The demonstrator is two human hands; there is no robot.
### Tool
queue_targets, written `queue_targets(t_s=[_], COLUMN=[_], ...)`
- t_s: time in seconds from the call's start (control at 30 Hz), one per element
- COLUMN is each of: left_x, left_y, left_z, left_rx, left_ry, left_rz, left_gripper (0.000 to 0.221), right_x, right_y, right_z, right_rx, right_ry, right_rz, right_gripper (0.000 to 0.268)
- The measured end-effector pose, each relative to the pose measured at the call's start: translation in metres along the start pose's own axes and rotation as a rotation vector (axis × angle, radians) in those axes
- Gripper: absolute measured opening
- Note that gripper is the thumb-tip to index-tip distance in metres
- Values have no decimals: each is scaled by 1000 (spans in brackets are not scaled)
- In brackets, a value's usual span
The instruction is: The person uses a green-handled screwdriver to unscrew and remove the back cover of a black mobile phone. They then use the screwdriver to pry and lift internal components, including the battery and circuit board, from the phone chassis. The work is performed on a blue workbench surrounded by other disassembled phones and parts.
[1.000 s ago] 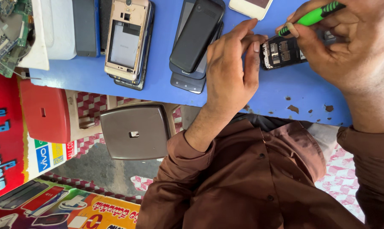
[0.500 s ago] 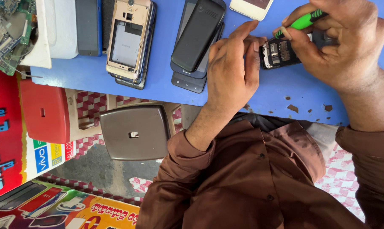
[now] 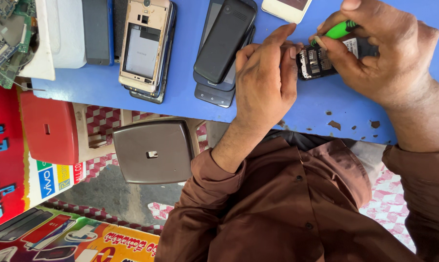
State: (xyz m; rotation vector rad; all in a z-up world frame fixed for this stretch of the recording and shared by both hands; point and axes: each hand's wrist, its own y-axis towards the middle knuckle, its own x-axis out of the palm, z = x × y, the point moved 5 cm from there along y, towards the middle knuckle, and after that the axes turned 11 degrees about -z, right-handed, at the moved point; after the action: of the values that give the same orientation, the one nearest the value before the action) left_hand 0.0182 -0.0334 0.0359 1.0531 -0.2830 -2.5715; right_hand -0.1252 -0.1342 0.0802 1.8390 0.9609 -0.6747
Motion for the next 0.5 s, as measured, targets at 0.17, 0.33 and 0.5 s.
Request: queue_targets(t_s=[0.17,0.33,0.5], left_x=[1,0,-2], left_y=[-1,-2,0], left_z=[-2,-2,-1], left_rx=[-13,-21,-24], left_ry=[-5,-16,-21], left_rz=[3,12,20], left_gripper=[27,30,27], right_x=[1,6,9], right_y=[-1,0,0], right_z=[2,3,4], right_rx=[0,-42,-31], right_ry=[-53,-40,-33], right_rz=[-26,-39,-50], right_gripper=[59,69,72])
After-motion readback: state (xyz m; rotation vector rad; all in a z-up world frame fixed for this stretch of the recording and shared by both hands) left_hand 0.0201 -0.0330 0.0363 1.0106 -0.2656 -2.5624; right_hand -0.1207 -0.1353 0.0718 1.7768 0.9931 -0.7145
